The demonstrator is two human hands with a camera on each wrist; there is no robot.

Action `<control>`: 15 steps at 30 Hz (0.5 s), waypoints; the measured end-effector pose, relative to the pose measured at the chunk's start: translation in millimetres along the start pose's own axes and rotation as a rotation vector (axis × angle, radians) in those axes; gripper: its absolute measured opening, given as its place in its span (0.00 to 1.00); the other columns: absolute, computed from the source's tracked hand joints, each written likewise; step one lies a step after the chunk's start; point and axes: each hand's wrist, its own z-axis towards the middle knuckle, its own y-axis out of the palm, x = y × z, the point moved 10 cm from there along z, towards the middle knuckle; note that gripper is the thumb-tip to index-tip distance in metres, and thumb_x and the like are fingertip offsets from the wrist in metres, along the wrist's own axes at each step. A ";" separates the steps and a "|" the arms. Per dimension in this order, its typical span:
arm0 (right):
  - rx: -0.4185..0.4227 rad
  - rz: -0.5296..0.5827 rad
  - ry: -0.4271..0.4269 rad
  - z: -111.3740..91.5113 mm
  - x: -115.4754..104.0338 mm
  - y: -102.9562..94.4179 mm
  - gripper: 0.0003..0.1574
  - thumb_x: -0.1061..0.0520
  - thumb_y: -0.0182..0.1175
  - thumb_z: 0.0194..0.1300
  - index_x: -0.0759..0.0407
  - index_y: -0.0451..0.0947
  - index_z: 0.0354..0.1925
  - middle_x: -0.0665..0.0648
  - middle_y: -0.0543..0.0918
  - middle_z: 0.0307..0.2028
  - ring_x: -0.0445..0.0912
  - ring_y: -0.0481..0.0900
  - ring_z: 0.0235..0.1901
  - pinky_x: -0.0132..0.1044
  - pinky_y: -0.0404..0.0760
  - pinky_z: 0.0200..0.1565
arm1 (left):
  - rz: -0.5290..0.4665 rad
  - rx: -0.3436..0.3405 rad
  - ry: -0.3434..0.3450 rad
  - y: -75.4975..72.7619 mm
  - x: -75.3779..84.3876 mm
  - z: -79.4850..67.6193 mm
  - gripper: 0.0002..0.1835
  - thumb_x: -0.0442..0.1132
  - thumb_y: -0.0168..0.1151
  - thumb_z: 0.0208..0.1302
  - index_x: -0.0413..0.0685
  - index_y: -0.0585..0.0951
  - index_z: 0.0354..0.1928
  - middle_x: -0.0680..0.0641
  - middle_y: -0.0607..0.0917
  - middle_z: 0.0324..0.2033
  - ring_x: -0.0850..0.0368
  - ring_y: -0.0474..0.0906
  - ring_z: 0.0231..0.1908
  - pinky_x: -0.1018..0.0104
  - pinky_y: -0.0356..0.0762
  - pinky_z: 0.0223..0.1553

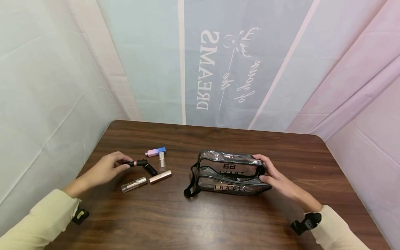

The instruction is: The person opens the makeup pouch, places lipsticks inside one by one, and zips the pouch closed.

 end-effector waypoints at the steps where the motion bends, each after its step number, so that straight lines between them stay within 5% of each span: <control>1: -0.003 0.005 -0.004 0.0 -0.4 0.3 0.40 0.76 0.43 0.73 0.66 0.43 0.77 0.50 0.66 0.66 0.39 0.70 0.60 0.28 0.70 0.53 | -0.004 0.001 0.001 -0.9 1.1 0.8 0.11 0.29 0.68 0.65 0.39 0.85 0.49 0.47 0.84 0.42 0.55 0.79 0.40 0.64 0.79 0.38; 15: -0.011 0.022 -0.012 0.3 -1.4 0.5 0.40 0.76 0.43 0.73 0.66 0.42 0.77 0.48 0.66 0.67 0.38 0.70 0.63 0.26 0.69 0.55 | -0.040 0.017 0.053 -15.9 20.6 12.0 0.10 0.31 0.68 0.66 0.42 0.86 0.48 0.51 0.83 0.38 0.62 0.77 0.35 0.67 0.78 0.36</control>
